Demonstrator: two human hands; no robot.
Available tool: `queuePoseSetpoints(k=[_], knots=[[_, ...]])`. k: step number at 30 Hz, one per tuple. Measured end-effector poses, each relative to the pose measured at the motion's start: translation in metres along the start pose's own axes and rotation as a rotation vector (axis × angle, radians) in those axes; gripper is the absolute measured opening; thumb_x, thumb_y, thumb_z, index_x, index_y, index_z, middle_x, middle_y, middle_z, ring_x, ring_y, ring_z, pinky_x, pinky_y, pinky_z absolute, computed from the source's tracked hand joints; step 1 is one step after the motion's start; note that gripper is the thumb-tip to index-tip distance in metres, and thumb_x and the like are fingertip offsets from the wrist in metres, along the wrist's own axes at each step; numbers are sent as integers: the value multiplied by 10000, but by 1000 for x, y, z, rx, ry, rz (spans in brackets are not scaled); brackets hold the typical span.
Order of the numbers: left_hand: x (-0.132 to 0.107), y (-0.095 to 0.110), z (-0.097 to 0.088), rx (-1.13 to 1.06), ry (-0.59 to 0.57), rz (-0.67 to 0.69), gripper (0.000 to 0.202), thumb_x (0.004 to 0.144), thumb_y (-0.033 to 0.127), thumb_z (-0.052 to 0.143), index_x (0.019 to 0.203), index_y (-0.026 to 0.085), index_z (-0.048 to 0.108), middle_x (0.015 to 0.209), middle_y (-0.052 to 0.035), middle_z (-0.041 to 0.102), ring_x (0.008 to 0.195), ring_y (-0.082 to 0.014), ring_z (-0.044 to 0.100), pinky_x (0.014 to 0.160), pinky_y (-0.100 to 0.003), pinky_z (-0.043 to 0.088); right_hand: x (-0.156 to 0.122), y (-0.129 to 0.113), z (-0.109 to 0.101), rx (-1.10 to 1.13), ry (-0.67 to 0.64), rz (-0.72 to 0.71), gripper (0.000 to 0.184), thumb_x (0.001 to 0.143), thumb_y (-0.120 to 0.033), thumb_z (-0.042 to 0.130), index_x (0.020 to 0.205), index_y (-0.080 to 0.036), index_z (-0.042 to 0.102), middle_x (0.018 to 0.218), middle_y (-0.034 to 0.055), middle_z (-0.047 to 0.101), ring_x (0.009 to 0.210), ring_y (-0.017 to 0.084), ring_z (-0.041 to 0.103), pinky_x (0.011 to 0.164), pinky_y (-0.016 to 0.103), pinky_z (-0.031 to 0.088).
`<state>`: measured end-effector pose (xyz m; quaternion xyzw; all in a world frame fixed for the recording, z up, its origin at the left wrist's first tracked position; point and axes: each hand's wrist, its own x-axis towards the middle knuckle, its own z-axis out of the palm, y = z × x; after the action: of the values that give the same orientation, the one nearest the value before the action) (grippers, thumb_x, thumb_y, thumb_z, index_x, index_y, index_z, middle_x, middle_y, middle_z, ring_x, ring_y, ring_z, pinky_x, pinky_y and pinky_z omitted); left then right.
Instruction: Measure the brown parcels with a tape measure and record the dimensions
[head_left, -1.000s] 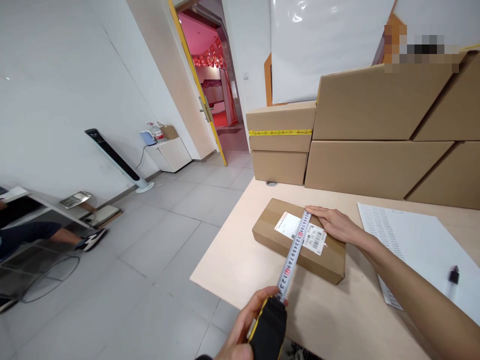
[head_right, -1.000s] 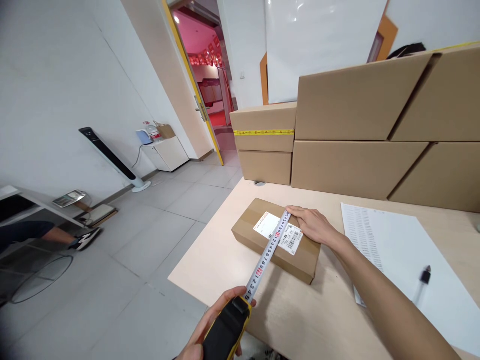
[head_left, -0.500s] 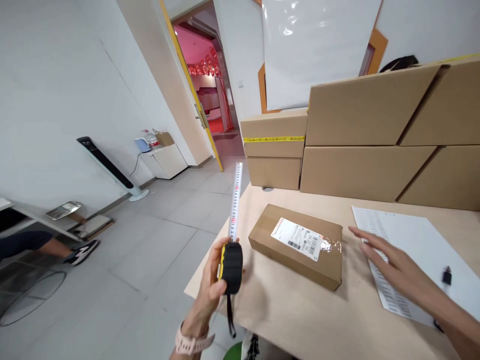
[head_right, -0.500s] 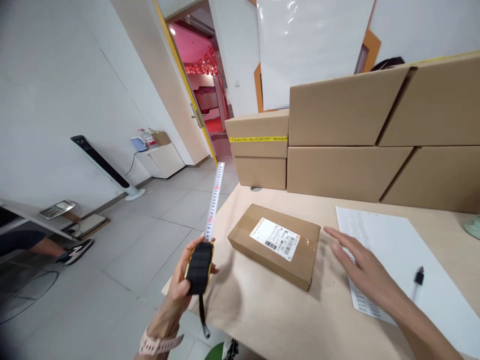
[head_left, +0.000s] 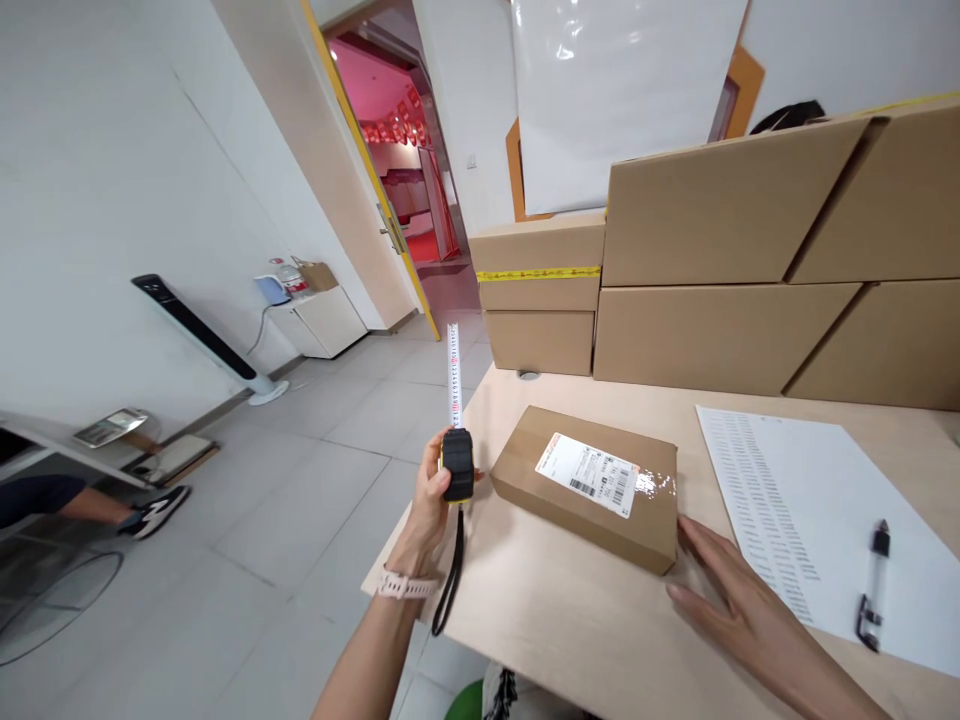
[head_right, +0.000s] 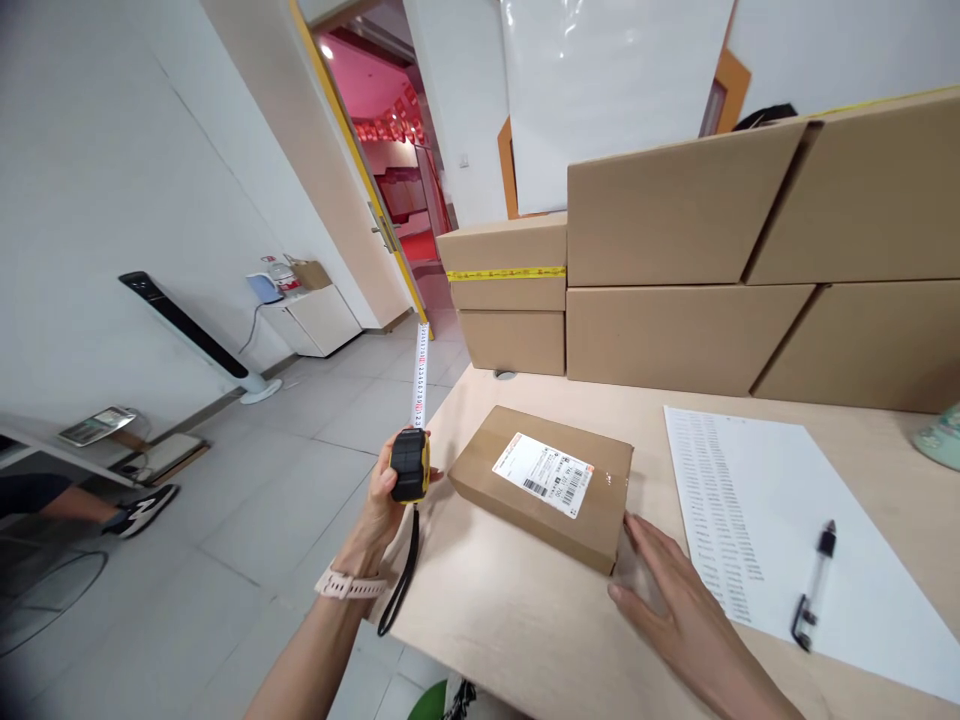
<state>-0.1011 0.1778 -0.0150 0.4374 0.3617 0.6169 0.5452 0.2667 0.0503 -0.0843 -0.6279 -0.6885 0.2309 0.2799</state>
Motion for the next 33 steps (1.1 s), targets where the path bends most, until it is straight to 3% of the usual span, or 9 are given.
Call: queuePoseSetpoints(k=[3,8,10,14,17,22,26,28,33], knots=[[3,-3,2,-47,3,-14,770,548,513,830,1219,239,571,1260,-63,599,872,-175,639,716,-270,559,2,1,2,-10,-4,5,783,842,-540,553,1519,-375,195,1532,63,387,1384,344,368,1087,528,389],[-2,-10,11,-163,-12,-107,707,605,589,777,1168,189,623,1161,-100,672,915,-226,656,723,-304,562,6,-5,6,-18,19,16,886,833,-545,562,1547,-357,73,1533,88,383,1357,356,406,1056,522,426],[-6,-7,16,-212,-6,-137,677,646,633,723,1138,176,643,1117,-116,697,933,-248,664,697,-307,566,6,-14,0,-16,37,21,924,820,-555,575,1551,-344,51,1488,107,448,1316,357,463,1018,513,466],[-10,11,26,-290,-12,-159,685,662,668,674,1161,199,645,1139,-132,700,941,-267,674,631,-296,563,3,-41,-27,-63,109,59,925,797,-572,591,1550,-324,113,1373,102,566,1241,352,541,932,486,527],[-6,21,37,-324,-23,-124,710,643,677,676,1170,202,647,1191,-144,679,1042,-297,643,660,-308,567,10,-52,-51,-150,180,75,942,772,-613,589,1543,-276,166,1283,127,611,1179,370,575,869,498,538],[7,29,54,-333,-40,-60,676,617,615,735,1138,189,671,1162,-146,690,1114,-344,611,758,-374,575,49,-50,-74,-130,266,84,836,655,-655,680,1346,-245,448,1262,155,592,1195,401,534,871,513,515],[-6,49,58,-369,-50,49,693,627,641,697,1165,206,658,1194,-131,675,1101,-344,620,769,-369,582,79,-49,-77,69,214,163,734,686,-632,680,1268,-253,442,1330,153,561,1204,380,545,898,507,509],[-25,60,57,-401,-94,76,715,659,652,658,1208,195,635,1222,-136,656,1130,-356,600,792,-388,582,86,-47,-75,173,176,202,679,725,-624,657,1255,-263,434,1324,143,573,1199,356,560,910,496,510],[-74,67,53,-420,-454,-192,781,649,636,677,1287,197,580,1280,-162,607,1003,-341,632,714,-382,566,90,-38,-82,297,172,44,728,811,-614,571,1418,-291,332,1436,135,494,1340,321,433,1023,491,438]])
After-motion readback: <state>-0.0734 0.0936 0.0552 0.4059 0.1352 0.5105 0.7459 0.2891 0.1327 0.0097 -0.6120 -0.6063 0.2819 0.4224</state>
